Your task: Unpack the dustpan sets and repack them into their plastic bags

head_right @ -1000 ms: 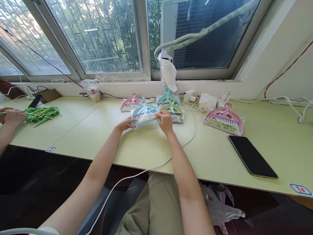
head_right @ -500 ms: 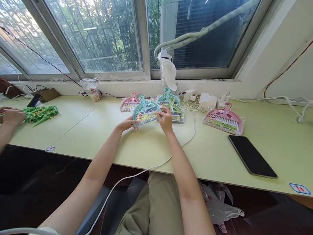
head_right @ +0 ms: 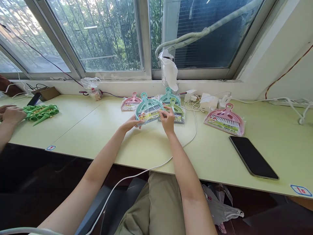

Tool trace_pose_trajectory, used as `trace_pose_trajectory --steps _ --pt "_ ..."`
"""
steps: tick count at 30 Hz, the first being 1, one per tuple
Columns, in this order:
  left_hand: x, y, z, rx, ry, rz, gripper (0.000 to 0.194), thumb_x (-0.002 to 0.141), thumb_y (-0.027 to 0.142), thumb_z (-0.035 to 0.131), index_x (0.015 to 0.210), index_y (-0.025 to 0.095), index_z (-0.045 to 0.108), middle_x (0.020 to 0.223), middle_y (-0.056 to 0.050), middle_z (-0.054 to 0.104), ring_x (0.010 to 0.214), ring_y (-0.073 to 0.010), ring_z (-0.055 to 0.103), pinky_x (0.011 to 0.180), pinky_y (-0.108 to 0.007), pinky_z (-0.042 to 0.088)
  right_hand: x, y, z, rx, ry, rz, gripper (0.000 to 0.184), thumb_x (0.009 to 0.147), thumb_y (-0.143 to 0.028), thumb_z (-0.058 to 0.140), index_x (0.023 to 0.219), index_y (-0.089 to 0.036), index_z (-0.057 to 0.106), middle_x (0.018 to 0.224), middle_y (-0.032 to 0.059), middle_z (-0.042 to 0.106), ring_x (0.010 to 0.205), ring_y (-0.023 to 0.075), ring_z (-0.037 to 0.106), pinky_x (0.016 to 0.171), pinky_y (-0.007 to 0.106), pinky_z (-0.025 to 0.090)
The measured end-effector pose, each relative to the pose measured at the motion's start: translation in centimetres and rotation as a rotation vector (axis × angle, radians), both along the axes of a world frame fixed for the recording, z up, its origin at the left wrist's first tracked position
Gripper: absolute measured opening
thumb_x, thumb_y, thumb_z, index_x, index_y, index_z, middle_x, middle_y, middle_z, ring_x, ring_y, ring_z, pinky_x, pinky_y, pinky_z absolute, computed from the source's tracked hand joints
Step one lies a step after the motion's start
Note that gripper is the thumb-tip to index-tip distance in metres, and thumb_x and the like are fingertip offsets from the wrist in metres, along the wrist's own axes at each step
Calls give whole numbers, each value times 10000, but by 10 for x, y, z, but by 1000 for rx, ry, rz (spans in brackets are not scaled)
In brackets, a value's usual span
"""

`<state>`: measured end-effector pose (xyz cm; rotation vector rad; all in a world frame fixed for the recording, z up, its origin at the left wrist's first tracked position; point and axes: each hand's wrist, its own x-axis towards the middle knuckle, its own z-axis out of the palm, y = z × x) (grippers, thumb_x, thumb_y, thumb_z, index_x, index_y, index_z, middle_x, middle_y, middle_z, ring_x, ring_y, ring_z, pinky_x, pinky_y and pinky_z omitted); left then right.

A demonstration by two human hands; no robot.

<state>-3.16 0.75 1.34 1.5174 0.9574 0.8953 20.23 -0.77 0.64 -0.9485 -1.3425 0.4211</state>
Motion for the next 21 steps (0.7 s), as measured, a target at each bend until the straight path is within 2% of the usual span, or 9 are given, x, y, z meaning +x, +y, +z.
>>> trace_pose_trajectory --steps 2,5,7,11,16,21 --pt "7 2 -5 4 -8 75 534 654 363 834 1083 189 568 842 -49 679 491 -81 550 411 -211 360 1 0 1 -29 8 5 214 841 -430 635 866 -263 767 1252 69 576 980 226 617 811 385 599" --pt "15 6 -14 1 -24 222 689 617 384 868 1188 218 520 973 -79 681 561 -85 549 438 -208 387 1 -1 -1 -71 -1 32 231 834 -452 648 864 -250 756 1257 83 568 1039 248 604 846 404 603" --pt "18 8 -18 18 -21 266 755 599 400 884 1222 216 499 1034 -97 666 612 -95 563 444 -196 382 1 0 -3 -55 -18 30 235 838 -451 643 858 -243 751 1250 91 569 1057 258 600 826 403 613" --pt "14 10 -18 69 1 195 824 589 422 887 1271 198 483 1109 -113 638 740 -131 595 474 -181 405 0 2 -6 3 -84 -62 280 864 -436 599 874 -200 751 1237 121 561 1002 252 623 705 389 636" --pt "2 9 -10 37 41 56 899 597 406 868 1365 214 442 1199 -125 616 858 -174 607 485 -183 425 -3 6 -12 -1 -126 -117 315 873 -427 587 882 -166 762 1196 138 571 996 255 640 633 367 648" --pt "1 1 -2 66 77 52 887 605 402 858 1371 208 456 1189 -130 619 899 -215 619 512 -216 473 -6 7 -17 -41 -118 -112 297 869 -404 588 884 -170 769 1204 132 562 1025 255 626 599 342 648"
